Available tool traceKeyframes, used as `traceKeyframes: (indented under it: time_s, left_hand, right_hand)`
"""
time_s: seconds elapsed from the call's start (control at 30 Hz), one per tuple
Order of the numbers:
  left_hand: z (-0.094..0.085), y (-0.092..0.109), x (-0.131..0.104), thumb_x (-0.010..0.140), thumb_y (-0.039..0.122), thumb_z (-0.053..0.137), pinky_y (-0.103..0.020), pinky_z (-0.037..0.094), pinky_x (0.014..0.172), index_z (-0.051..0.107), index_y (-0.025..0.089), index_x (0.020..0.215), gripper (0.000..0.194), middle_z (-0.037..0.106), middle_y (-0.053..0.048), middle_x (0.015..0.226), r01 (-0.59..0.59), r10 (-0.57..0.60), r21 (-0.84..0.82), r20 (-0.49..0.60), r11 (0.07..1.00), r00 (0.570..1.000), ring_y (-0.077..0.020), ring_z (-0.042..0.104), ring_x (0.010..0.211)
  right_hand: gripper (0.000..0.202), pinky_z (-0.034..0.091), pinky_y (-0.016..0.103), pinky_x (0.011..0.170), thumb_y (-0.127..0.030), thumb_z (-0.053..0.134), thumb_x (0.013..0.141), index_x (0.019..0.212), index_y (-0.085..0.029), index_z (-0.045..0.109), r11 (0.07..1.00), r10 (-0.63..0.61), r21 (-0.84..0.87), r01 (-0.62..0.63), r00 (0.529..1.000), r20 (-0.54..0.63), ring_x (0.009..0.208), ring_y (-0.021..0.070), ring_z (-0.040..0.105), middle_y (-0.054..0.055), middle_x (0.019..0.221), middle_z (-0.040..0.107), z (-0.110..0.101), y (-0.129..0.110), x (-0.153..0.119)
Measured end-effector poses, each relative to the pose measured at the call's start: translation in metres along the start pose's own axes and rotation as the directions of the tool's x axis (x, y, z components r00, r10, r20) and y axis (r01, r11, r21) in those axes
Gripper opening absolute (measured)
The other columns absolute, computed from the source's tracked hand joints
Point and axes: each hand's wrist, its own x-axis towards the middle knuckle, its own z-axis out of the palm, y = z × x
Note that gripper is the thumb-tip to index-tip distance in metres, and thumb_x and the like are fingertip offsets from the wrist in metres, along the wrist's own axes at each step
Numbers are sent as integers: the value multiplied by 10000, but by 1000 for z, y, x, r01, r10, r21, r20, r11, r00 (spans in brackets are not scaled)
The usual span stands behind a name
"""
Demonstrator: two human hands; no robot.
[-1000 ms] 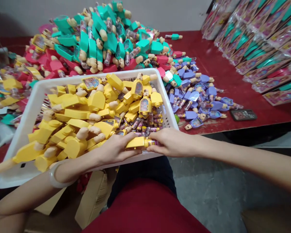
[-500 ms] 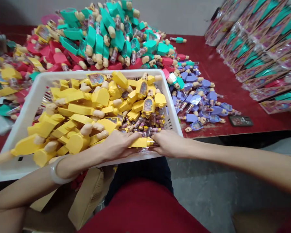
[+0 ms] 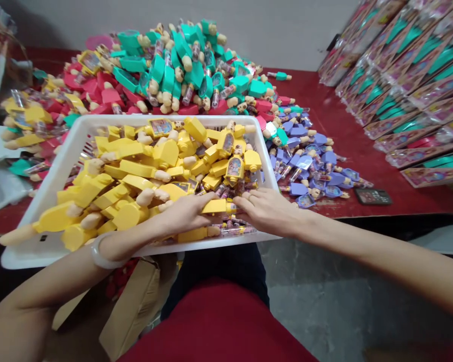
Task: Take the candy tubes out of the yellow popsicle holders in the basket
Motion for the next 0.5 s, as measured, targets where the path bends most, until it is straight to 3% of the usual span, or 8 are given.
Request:
traceKeyframes:
  time_s: [0.1,0.17,0.23,0.3,0.37,0.43,0.5]
  left_hand:
    - [2,2,-2,890,435,580,-248,417,715,559,236,1102,291,668,-52,1039,-37,38,61,-11,997,999,-215,635,901]
    - [4,2,-1,895,438,578,-257,423,720,555,232,1168,342,665,-75,1055,-55,63,178,-41,983,997,-222,634,918]
    - [6,1,1,894,426,581,-262,423,693,565,224,1183,353,669,-83,999,-66,95,319,-76,946,993,-217,634,871]
    - [8,-2,3,907,365,560,-264,419,667,588,225,1159,289,667,-71,925,-88,163,450,-132,889,978,-199,627,811]
    - [9,-4,3,919,279,523,-265,420,658,607,232,1127,229,659,-57,874,-113,252,546,-186,830,950,-181,619,772]
    - [9,-4,3,920,226,502,-270,426,660,613,235,1119,228,654,-51,854,-127,311,603,-210,787,927,-174,617,757]
    - [7,-3,3,919,224,507,-277,435,663,608,234,1130,234,657,-52,849,-117,304,621,-204,775,931,-177,622,754]
  right_hand:
    - [337,409,278,589,-334,419,1004,1093,-71,610,1000,-15,19,16,1000,-5,662,190,648,112,799,712,2,-5,-7]
    - [344,396,266,572,-353,423,1001,1124,-84,600,985,62,160,-71,996,60,650,179,644,111,828,715,1,-7,-8]
    - [339,398,256,588,-387,429,996,1104,-121,609,903,157,376,-210,974,166,672,168,635,92,848,708,-2,-8,-5]
    - [370,392,244,582,-453,420,989,997,-145,624,721,218,596,-353,932,289,659,149,595,54,792,670,-4,-6,0]
    - [438,343,228,507,-546,423,964,864,-155,590,456,223,750,-479,877,425,559,113,494,1,658,563,-2,-4,2]
    - [471,238,214,425,-619,462,921,777,-174,518,169,175,800,-576,816,551,456,75,343,-55,562,419,2,-2,3]
    - [472,159,212,392,-637,521,884,743,-190,468,-33,125,783,-621,775,619,413,54,247,-86,529,341,8,-1,2]
